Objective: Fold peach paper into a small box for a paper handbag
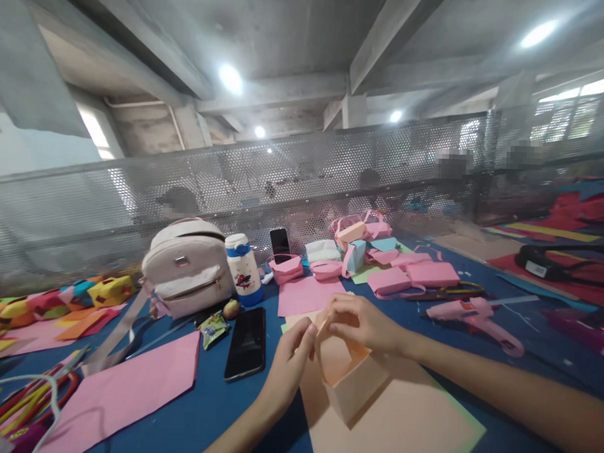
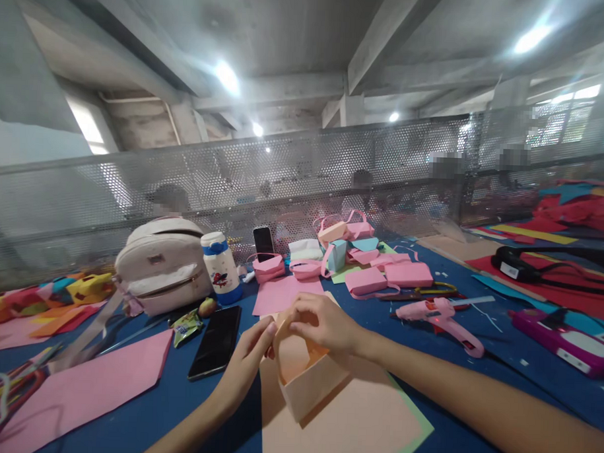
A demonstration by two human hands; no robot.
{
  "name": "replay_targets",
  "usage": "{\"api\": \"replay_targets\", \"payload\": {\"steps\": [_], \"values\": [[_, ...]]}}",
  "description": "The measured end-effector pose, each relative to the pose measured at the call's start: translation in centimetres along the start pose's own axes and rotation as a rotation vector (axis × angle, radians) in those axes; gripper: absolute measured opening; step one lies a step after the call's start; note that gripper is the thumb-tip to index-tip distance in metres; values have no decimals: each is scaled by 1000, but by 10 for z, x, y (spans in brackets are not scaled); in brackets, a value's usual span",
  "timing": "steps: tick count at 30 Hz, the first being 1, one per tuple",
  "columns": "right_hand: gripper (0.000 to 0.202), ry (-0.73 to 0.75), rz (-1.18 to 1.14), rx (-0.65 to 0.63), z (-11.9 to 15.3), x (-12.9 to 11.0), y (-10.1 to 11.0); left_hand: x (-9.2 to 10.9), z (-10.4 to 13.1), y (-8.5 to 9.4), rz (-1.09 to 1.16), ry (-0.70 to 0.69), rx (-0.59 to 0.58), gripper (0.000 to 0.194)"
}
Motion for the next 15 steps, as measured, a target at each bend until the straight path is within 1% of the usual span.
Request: {"api": "replay_targets", "payload": {"steps": [4,9,15], "values": [[17,-7,8,-4,1,2,-1,-4,1,-3,2,15,-22,50],[18,-12,4,-8,1,0,-1,-7,0,-3,-3,-3,-35,47],[18,11,-4,-14,0,2,-1,-1,-2,0,-116,-54,-77,41]]}}
Point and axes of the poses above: each hand's wrist, its own z-axis away from the middle knuckle, its own y-axis out of the back of the hand, x = y × z, the point moved 5 cm from there along -z, towards the middle knuckle, and after that the axes turned 7 degrees about x, right-handed, at the moved point
